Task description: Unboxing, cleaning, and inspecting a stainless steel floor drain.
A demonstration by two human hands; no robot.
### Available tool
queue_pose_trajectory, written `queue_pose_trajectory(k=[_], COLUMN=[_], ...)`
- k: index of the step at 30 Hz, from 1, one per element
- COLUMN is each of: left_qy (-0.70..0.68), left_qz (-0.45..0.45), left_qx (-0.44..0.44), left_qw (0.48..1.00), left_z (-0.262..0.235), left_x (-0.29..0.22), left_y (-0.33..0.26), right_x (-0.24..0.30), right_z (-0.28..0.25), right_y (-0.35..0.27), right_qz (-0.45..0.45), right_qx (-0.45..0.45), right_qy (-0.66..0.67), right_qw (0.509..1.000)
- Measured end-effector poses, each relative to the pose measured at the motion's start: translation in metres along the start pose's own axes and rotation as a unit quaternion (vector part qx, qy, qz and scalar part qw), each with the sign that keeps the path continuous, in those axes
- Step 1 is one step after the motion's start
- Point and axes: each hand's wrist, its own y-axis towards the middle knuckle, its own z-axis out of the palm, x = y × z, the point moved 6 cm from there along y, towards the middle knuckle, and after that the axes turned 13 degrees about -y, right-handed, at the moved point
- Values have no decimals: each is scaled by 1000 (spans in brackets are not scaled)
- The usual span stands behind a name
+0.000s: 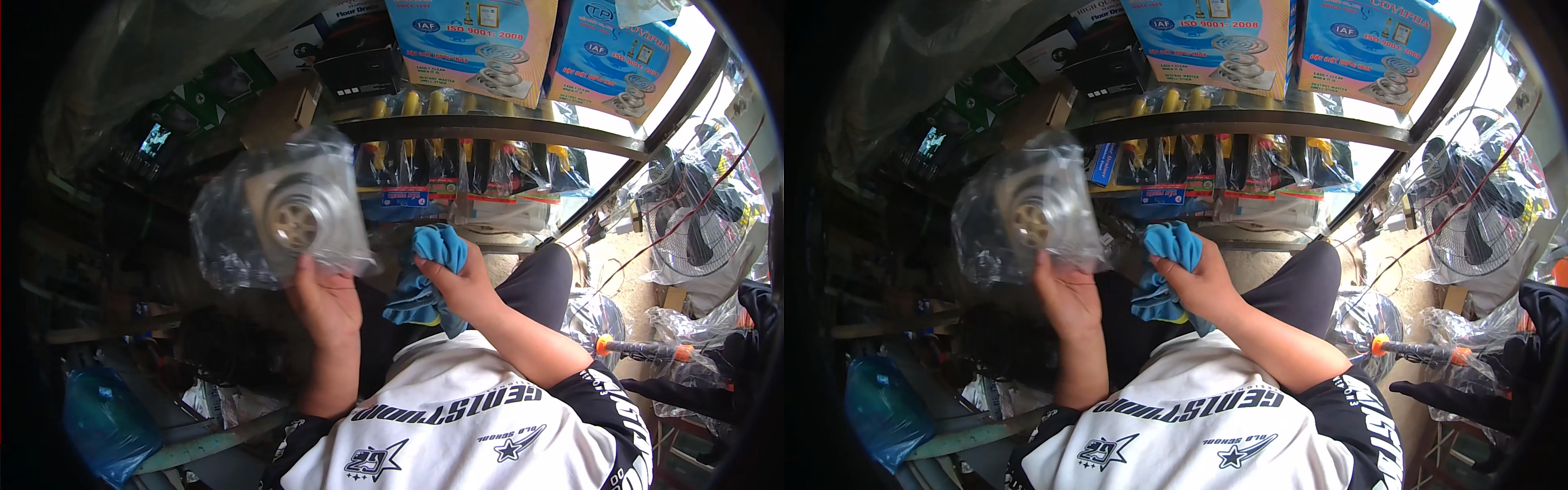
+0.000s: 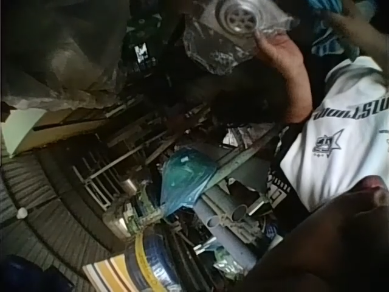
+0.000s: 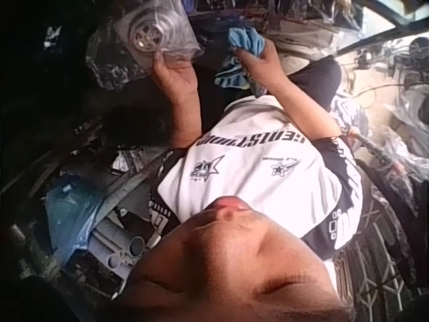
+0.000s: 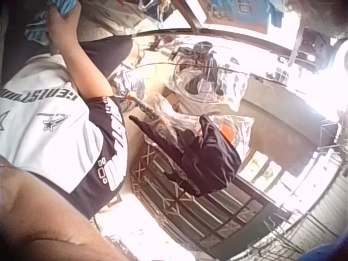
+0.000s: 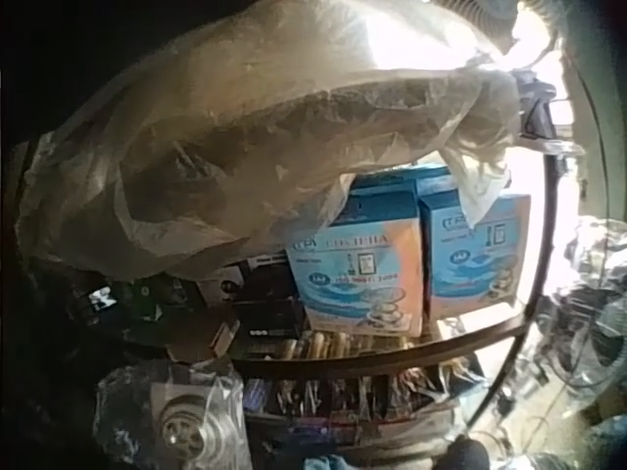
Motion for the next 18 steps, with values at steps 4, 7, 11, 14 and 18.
queue_pose_trajectory(k=[4, 7, 11, 14, 18], left_qy=[42, 67, 70, 71, -86], left_qz=[66, 72, 82, 41, -105], left_qx=[33, 71, 63, 43, 41], left_qw=[996, 993, 992, 996, 990], left_z=[15, 19, 16, 6, 5], left_x=[-23, -20, -8, -4, 9], left_y=[11, 4, -9, -12, -11], right_x=[9, 31, 38, 28, 28], right_z=[-1, 9, 21, 25, 32], right_y=[-4, -3, 6, 9, 5], right_qz=[-35, -57, -19, -66, -87], right_qx=[22, 19, 93, 100, 96], right_qy=[-36, 22, -51, -34, 22], right_qw=[999, 998, 994, 992, 991])
